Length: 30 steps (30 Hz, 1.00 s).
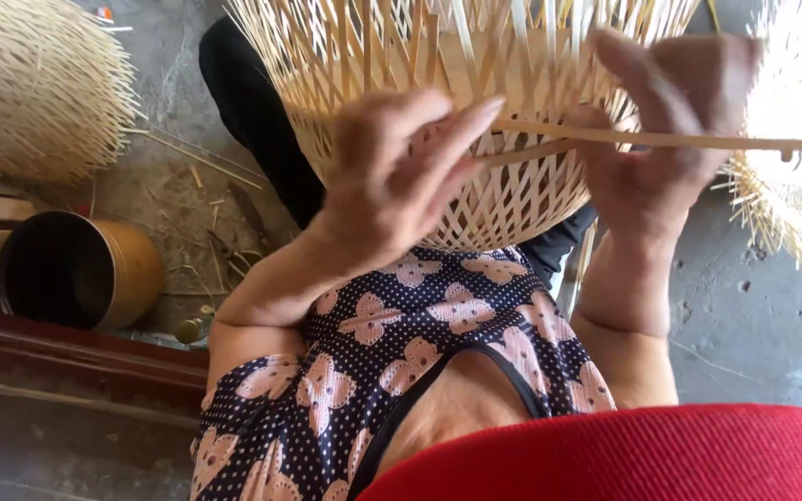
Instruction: The person weaves a bamboo basket by hand, interlacing thin vertical strips into a lattice and wrapping a horizontal binder strip around the frame.
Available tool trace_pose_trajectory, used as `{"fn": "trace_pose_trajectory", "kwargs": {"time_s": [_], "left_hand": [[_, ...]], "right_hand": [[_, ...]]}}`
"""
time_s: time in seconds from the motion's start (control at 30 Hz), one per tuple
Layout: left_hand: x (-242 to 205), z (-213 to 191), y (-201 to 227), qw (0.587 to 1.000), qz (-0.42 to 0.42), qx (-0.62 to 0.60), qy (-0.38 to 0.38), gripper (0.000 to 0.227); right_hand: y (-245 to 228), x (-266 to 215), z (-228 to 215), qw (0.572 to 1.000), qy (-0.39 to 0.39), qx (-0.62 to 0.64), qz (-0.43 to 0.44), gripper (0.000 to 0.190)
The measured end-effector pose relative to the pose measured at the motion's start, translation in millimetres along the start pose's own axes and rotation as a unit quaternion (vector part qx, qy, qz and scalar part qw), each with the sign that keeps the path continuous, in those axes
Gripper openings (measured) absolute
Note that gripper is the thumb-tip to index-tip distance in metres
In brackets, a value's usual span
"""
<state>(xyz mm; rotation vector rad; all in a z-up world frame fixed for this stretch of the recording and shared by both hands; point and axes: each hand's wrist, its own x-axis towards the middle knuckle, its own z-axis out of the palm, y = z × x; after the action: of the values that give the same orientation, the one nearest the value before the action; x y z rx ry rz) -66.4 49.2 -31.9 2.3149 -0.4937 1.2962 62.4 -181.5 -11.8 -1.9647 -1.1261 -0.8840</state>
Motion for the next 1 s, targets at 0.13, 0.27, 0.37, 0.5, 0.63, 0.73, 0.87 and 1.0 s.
{"fn": "trace_pose_trajectory", "kwargs": {"time_s": [0.13, 0.27, 0.37, 0.5, 0.63, 0.73, 0.87, 1.0], "left_hand": [[10, 13, 4, 0.999, -0.036, 0.033, -0.007, 0.029], [6, 15, 1, 0.999, -0.051, -0.015, 0.000, 0.027], [5, 13, 3, 0.999, -0.051, -0.015, 0.005, 0.027], [9, 14, 4, 0.998, -0.048, -0.019, 0.023, 0.028], [8, 11, 4, 0.999, -0.045, -0.017, 0.017, 0.026], [8, 13, 1, 0.999, -0.040, 0.001, 0.022, 0.026], [9, 10, 1, 0.999, -0.025, -0.012, 0.032, 0.027], [8, 13, -1, 0.997, -0.002, -0.046, 0.054, 0.029]], "right_hand": [[-26, 38, -5, 0.989, -0.121, 0.084, 0.022, 0.039], [-28, 52, -13, 0.984, -0.178, 0.026, -0.016, 0.036], [-23, 50, -13, 0.977, -0.182, 0.112, 0.016, 0.032], [-28, 55, -6, 0.976, -0.194, 0.093, 0.029, 0.029], [-38, 60, -5, 0.978, -0.193, 0.069, -0.039, 0.026], [-39, 71, -7, 0.962, -0.211, 0.171, -0.037, 0.012], [-61, 72, -2, 0.975, -0.200, -0.082, -0.055, 0.033], [-54, 71, -1, 0.970, -0.186, 0.148, 0.046, 0.024]]}}
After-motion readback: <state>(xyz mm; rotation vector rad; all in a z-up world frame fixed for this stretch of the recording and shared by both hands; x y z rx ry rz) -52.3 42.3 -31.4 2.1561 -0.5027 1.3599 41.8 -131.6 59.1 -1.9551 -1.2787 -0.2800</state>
